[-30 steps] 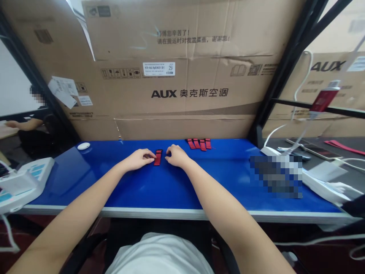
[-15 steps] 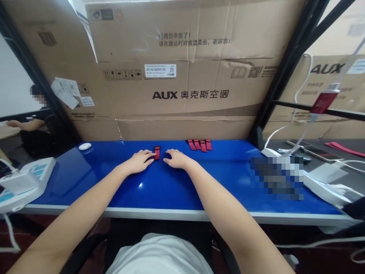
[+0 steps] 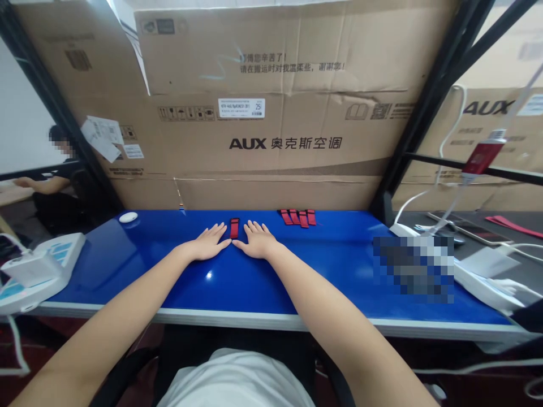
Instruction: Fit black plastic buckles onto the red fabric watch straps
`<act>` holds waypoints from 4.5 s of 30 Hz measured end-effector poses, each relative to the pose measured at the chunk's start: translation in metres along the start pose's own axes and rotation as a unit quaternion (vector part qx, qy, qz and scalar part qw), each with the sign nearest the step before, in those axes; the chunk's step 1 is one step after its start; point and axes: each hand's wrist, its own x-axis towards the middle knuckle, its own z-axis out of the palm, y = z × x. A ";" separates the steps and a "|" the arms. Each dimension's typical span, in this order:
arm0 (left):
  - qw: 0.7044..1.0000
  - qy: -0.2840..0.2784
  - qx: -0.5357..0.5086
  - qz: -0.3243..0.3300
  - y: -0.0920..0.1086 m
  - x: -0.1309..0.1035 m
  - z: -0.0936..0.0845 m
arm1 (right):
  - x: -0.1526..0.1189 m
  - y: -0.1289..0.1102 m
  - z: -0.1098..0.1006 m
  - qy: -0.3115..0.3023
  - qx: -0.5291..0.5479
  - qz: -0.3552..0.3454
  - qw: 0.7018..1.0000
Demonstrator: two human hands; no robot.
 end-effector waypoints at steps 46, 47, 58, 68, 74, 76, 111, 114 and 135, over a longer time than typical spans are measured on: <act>1.000 -0.007 0.000 -0.002 0.001 -0.001 -0.001 | 0.002 0.000 0.000 -0.025 -0.011 -0.001 1.000; 1.000 -0.006 -0.001 -0.002 0.001 -0.001 -0.001 | 0.002 0.000 0.000 -0.025 -0.012 0.000 1.000; 0.999 0.028 -0.029 0.029 0.001 -0.002 -0.001 | 0.001 0.002 -0.007 0.042 0.008 -0.024 0.999; 0.973 0.118 -0.101 0.171 0.016 -0.004 -0.012 | 0.006 0.013 -0.014 0.174 0.201 -0.040 0.963; 0.966 0.166 -0.133 0.145 0.021 0.000 -0.006 | 0.007 0.012 -0.010 0.102 0.196 -0.066 0.973; 0.963 0.172 -0.145 0.148 0.020 0.002 -0.006 | 0.006 0.012 -0.011 0.101 0.217 -0.067 0.969; 0.916 0.128 -0.326 0.194 0.037 -0.012 -0.011 | -0.002 0.000 -0.034 0.015 0.565 -0.068 0.822; 0.903 0.120 -0.363 0.194 0.039 -0.013 -0.012 | 0.001 0.005 -0.041 0.097 0.672 -0.062 0.731; 0.938 0.030 -0.272 0.213 0.044 -0.012 -0.009 | -0.019 0.020 -0.086 0.163 0.800 -0.118 0.565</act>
